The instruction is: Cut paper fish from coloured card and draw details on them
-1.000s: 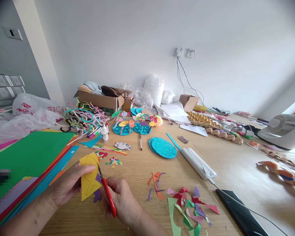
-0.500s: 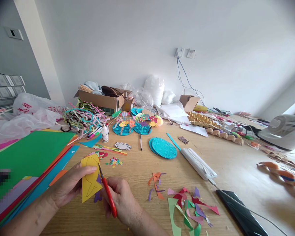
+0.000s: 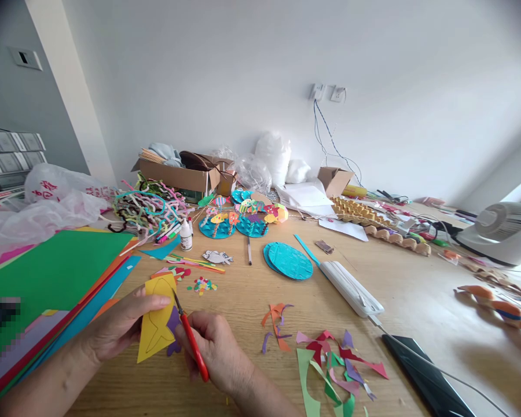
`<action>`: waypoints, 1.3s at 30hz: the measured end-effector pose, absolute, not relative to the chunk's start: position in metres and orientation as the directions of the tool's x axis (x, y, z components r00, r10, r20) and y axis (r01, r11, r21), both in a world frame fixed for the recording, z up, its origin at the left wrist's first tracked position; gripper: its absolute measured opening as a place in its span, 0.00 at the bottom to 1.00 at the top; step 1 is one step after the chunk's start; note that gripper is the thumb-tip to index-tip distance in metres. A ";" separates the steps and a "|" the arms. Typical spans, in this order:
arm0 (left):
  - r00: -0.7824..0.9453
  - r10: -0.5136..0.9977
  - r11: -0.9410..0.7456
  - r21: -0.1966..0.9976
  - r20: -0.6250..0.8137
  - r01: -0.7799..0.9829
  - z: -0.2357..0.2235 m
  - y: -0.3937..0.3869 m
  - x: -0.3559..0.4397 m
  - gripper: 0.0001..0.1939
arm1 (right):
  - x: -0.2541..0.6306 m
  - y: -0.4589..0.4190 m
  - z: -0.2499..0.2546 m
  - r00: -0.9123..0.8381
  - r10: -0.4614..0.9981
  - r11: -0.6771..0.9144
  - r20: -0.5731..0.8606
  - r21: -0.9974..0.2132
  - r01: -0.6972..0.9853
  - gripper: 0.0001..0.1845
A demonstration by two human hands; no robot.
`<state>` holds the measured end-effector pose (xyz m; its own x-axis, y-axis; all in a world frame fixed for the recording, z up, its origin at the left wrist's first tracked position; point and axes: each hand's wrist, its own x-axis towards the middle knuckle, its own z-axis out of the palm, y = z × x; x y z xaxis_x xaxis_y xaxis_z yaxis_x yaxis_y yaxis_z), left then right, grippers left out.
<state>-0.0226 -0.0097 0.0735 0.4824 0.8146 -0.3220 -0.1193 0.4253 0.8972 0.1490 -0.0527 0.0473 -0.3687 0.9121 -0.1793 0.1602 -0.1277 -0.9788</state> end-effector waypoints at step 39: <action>0.534 0.784 0.413 0.908 -0.317 -0.067 0.069 -0.007 -0.027 0.11 | 0.149 -0.053 0.046 -0.373 0.915 -0.110 -0.155 -0.984 0.140 0.17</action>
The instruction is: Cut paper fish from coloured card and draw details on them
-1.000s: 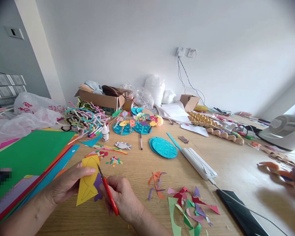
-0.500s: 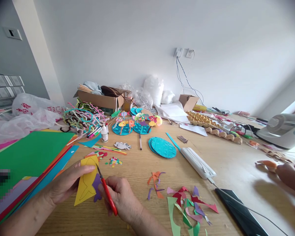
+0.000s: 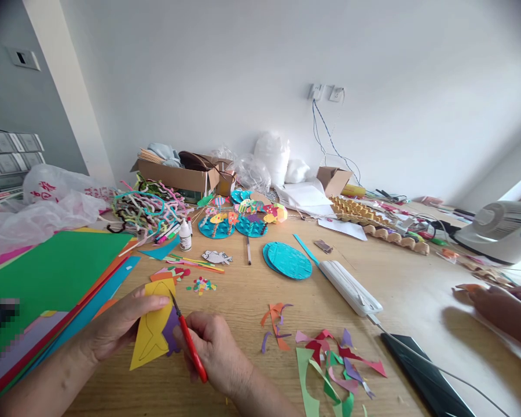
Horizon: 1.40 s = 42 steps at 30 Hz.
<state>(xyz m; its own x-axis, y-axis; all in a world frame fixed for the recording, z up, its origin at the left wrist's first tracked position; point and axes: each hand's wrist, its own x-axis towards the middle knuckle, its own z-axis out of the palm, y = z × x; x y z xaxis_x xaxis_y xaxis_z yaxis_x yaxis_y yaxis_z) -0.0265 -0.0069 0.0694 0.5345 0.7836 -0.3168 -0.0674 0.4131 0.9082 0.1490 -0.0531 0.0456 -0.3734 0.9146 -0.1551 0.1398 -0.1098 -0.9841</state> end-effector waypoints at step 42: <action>0.533 0.796 0.399 0.911 -0.286 -0.107 0.072 -0.005 -0.027 0.10 | 0.149 -0.053 0.044 -0.368 0.911 -0.134 -0.184 -0.979 0.157 0.16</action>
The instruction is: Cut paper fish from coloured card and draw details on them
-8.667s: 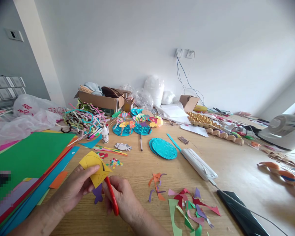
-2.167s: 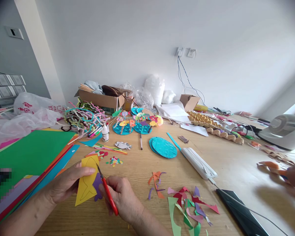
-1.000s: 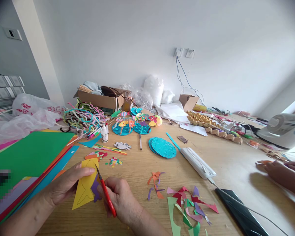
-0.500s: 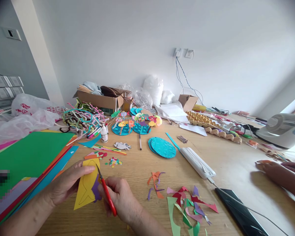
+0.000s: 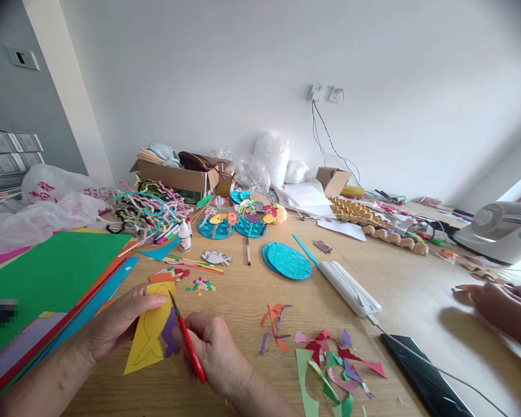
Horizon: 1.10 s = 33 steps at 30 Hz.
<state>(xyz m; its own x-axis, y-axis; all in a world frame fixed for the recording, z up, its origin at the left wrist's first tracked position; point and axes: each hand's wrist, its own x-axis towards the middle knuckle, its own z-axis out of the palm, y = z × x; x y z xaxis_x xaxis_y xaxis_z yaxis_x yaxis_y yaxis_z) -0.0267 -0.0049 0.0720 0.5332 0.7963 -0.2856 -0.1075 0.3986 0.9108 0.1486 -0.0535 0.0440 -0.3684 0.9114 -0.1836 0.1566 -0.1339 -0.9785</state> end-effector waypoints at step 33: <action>0.536 0.805 0.379 0.915 -0.255 -0.134 0.076 -0.007 -0.024 0.10 | 0.149 -0.053 0.043 -0.354 0.917 -0.139 -0.184 -0.979 0.148 0.14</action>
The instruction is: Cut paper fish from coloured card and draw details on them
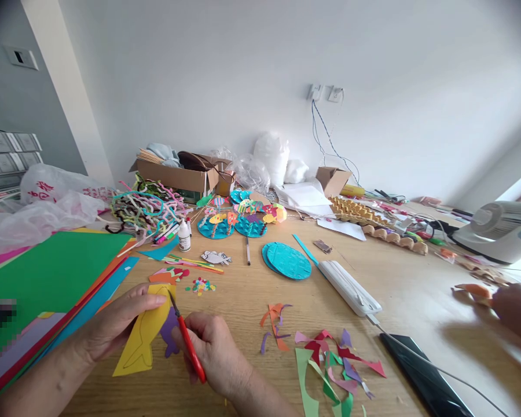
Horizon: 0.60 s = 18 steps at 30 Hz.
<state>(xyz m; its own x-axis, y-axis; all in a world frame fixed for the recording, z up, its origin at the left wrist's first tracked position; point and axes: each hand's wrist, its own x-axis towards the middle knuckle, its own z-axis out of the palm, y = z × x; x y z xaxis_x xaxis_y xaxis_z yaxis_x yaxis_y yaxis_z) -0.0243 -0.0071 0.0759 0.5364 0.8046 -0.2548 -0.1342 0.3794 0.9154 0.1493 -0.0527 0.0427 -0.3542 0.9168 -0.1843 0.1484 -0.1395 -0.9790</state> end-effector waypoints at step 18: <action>0.653 0.723 0.382 0.918 -0.224 -0.108 0.072 -0.006 -0.028 0.11 | 0.150 -0.053 0.041 -0.368 0.915 -0.125 -0.166 -0.983 0.132 0.17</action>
